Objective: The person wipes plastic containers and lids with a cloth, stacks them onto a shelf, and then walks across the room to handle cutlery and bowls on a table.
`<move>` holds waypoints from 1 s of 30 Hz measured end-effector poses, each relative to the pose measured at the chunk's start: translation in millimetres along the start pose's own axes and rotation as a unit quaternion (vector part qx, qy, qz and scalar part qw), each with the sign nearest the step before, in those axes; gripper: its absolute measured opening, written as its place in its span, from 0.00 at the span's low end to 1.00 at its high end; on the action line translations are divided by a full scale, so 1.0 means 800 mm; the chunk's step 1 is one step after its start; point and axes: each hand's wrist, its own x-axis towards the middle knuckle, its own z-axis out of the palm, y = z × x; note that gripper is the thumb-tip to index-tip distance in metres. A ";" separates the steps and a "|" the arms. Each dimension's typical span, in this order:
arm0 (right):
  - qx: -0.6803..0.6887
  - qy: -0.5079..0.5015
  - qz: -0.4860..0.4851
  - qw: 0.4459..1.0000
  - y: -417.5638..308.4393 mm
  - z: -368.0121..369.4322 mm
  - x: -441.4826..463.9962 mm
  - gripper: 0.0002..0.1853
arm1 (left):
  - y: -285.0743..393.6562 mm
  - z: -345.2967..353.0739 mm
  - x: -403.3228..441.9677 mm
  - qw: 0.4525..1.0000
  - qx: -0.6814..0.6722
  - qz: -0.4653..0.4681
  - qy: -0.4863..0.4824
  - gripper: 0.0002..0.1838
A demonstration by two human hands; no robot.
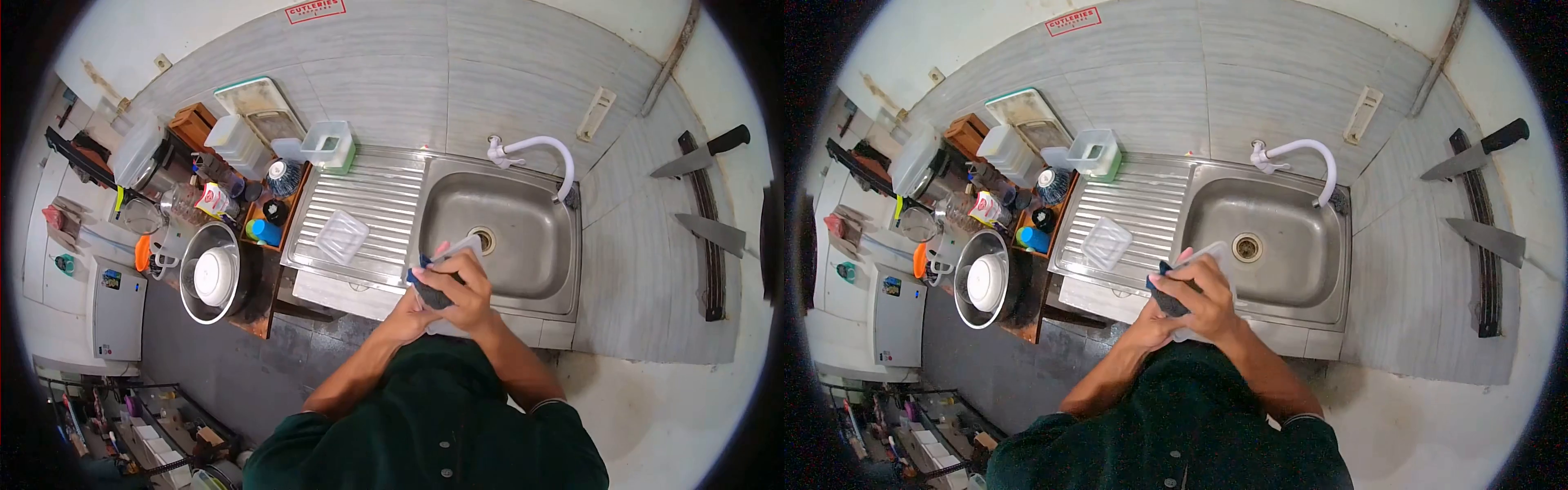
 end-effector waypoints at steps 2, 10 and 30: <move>-0.050 0.006 -0.019 0.999 0.012 -0.008 0.002 0.28 | 0.004 0.002 -0.006 1.000 -0.011 -0.014 0.006 0.56; -0.112 0.122 0.201 0.965 0.030 -0.030 0.013 0.14 | 0.050 0.023 -0.026 0.994 -0.069 0.081 -0.002 0.60; -0.076 -0.045 0.138 0.987 -0.050 0.010 -0.083 0.17 | 0.090 -0.005 -0.057 0.962 -0.135 0.236 0.006 0.43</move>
